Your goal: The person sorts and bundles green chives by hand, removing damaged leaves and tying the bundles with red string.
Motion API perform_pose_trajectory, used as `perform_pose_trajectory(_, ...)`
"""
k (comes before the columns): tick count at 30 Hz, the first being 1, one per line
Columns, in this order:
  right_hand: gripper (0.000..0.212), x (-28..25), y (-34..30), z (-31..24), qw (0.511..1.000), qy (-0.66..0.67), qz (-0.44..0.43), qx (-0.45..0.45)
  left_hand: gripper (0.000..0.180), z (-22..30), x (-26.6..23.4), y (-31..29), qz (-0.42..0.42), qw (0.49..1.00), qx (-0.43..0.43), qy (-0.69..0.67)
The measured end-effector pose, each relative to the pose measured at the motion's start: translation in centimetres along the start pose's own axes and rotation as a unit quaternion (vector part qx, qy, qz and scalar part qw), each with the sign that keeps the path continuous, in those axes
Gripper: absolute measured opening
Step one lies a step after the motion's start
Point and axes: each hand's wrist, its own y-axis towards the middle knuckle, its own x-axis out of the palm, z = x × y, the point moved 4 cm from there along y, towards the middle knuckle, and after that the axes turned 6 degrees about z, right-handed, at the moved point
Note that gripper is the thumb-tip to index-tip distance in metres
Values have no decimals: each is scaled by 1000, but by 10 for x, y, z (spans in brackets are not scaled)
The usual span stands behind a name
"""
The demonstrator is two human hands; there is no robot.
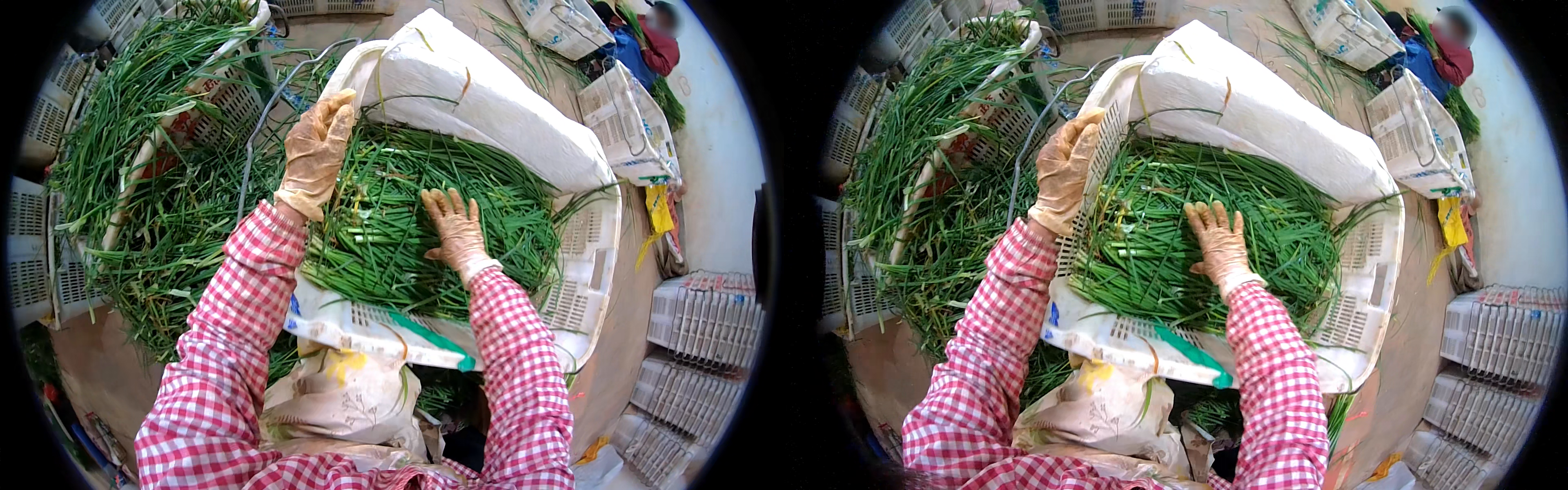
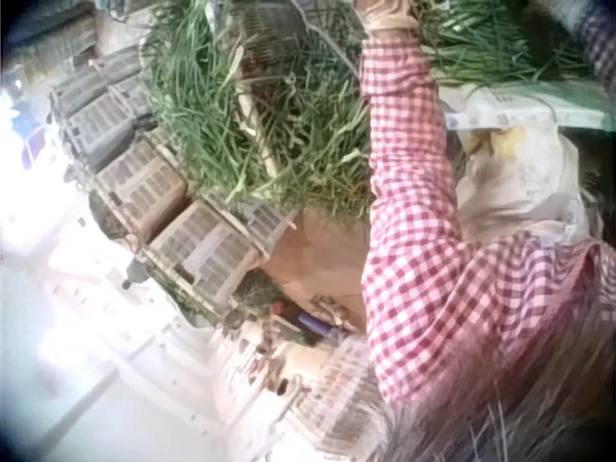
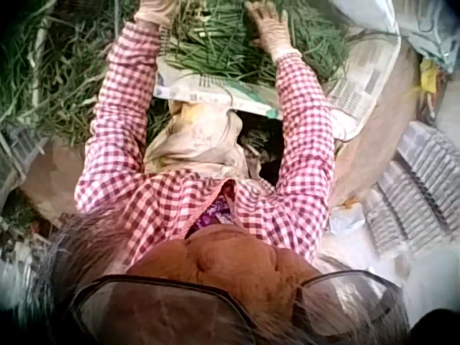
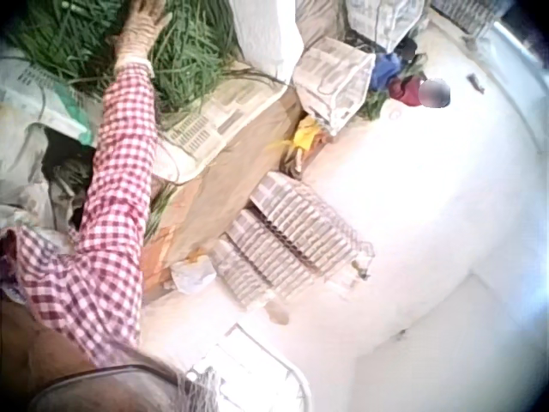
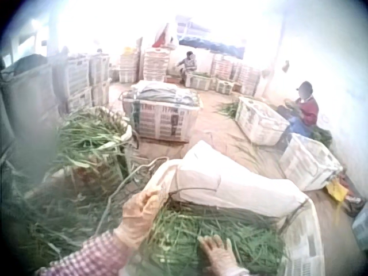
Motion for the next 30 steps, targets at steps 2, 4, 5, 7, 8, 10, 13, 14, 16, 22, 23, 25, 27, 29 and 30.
perform_pose_trajectory(2,121,16,18,-5,999,2,-9,-31,34,-2,0,5,35,998,-19,-45)
perform_pose_trajectory(4,117,20,27,-8,997,65,-38,-34,33,-6,-7,7,33,996,-49,-70)
perform_pose_trajectory(5,110,20,32,-3,994,95,-31,-37,32,-6,-9,11,37,996,-45,-62)
perform_pose_trajectory(7,83,22,27,8,988,132,52,-55,33,4,-8,13,36,996,-50,-56)
perform_pose_trajectory(8,76,29,29,14,988,131,52,-58,34,2,-10,13,35,996,-52,-61)
perform_pose_trajectory(10,63,29,41,22,988,127,60,-63,34,1,-10,16,32,996,-50,-71)
perform_pose_trajectory(13,32,-1,65,42,979,88,183,-34,35,2,-13,14,42,997,-39,-55)
perform_pose_trajectory(14,33,-7,77,52,982,63,181,-3,35,2,-14,14,44,997,-32,-50)
perform_pose_trajectory(16,32,-13,94,78,986,26,148,78,35,5,-7,12,33,997,-36,-59)
perform_pose_trajectory(22,107,-16,111,64,992,-12,127,2,34,9,-9,9,39,993,-68,-90)
perform_pose_trajectory(23,105,-9,116,74,992,22,120,29,35,10,-7,9,31,995,-55,-74)
perform_pose_trajectory(25,104,-4,118,88,979,67,184,54,35,11,-4,9,31,996,-57,-64)
perform_pose_trajectory(27,105,-5,126,97,984,106,117,80,36,14,-4,9,32,996,-63,-44)
perform_pose_trajectory(29,105,-6,137,93,987,105,84,91,36,13,-9,11,26,998,-59,-26)
perform_pose_trajectory(30,105,-2,141,91,984,120,51,122,36,12,-7,11,21,998,-58,-14)
